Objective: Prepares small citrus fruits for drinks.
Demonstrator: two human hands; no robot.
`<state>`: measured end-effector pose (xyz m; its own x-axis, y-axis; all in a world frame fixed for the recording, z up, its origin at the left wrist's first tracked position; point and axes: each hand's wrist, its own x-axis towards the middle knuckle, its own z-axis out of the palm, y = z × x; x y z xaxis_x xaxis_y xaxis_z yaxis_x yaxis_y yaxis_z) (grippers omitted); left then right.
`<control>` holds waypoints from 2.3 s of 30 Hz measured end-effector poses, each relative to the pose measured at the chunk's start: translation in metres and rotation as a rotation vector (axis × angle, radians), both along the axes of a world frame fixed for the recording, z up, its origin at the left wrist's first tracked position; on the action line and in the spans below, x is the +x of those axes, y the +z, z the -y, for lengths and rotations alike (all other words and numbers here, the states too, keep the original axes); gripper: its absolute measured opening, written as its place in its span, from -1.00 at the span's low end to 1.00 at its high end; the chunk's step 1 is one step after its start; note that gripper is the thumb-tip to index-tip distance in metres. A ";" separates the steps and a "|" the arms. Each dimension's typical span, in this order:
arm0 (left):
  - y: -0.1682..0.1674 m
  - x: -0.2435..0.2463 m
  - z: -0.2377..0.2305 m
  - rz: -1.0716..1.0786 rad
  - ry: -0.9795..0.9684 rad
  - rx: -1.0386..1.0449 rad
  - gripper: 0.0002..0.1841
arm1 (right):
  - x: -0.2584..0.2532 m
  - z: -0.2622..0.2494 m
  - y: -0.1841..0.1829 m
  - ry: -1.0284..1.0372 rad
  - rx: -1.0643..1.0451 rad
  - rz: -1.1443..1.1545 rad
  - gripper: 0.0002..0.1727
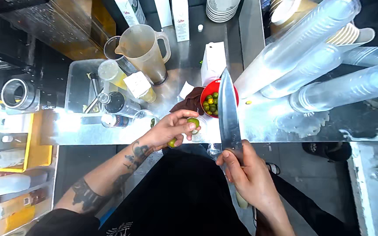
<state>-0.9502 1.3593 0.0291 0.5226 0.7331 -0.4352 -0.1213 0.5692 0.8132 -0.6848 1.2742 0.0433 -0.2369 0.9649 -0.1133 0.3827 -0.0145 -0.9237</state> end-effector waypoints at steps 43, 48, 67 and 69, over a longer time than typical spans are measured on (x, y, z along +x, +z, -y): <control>0.003 0.013 0.024 -0.113 0.126 0.836 -0.59 | -0.047 -0.015 0.024 0.104 0.128 0.041 -0.77; -0.003 0.011 0.021 -0.114 0.055 0.810 -0.59 | -0.041 -0.012 0.017 0.132 0.046 -0.008 -0.75; -0.002 0.017 0.024 -0.114 0.040 0.629 -0.66 | -0.038 -0.026 0.003 0.123 -0.011 -0.078 -0.78; 0.000 0.011 0.021 -0.188 0.030 0.587 -0.65 | -0.024 -0.021 0.004 0.072 0.006 -0.085 -0.80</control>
